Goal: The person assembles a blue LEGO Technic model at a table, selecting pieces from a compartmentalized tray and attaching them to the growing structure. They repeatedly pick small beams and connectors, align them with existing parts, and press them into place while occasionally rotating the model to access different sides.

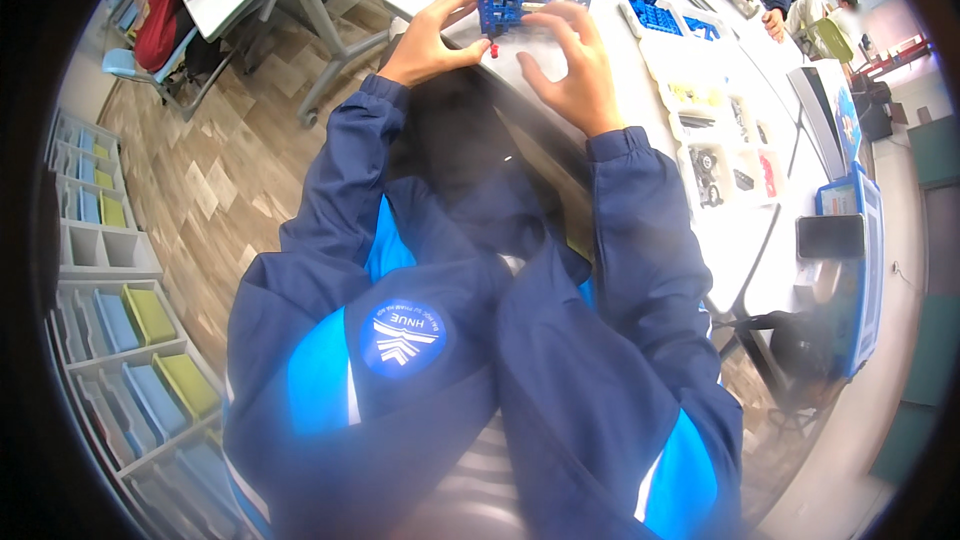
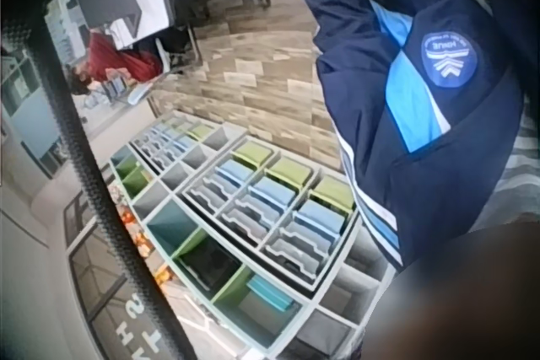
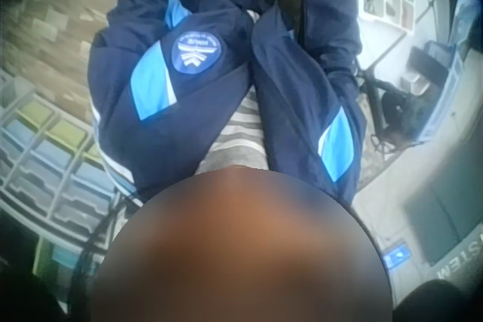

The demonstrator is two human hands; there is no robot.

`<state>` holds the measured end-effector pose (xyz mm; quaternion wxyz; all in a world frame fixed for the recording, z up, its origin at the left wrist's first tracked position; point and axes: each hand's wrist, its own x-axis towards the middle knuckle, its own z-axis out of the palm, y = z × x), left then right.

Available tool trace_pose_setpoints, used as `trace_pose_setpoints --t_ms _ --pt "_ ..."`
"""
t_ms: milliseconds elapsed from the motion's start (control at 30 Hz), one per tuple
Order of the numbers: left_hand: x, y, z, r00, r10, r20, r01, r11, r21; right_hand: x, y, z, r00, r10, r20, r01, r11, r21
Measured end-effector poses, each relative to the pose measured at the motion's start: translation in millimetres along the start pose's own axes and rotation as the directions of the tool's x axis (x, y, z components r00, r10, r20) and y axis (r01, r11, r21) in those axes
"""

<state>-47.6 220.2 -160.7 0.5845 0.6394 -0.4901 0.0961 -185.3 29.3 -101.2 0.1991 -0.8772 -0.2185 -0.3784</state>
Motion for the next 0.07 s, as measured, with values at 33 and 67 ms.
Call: trace_pose_setpoints --t_ms 33,67 --pt "-0.4 0.1 0.6 1.0 0.007 0.0 -0.007 1.0 -0.02 0.1 1.7 1.7 0.998 0.02 0.064 -0.023 0.998 0.055" --pt "-1.3 0.3 -0.3 1.0 0.009 0.016 -0.009 1.0 -0.016 -0.9 2.4 3.3 0.997 0.012 0.082 -0.015 0.999 0.036"
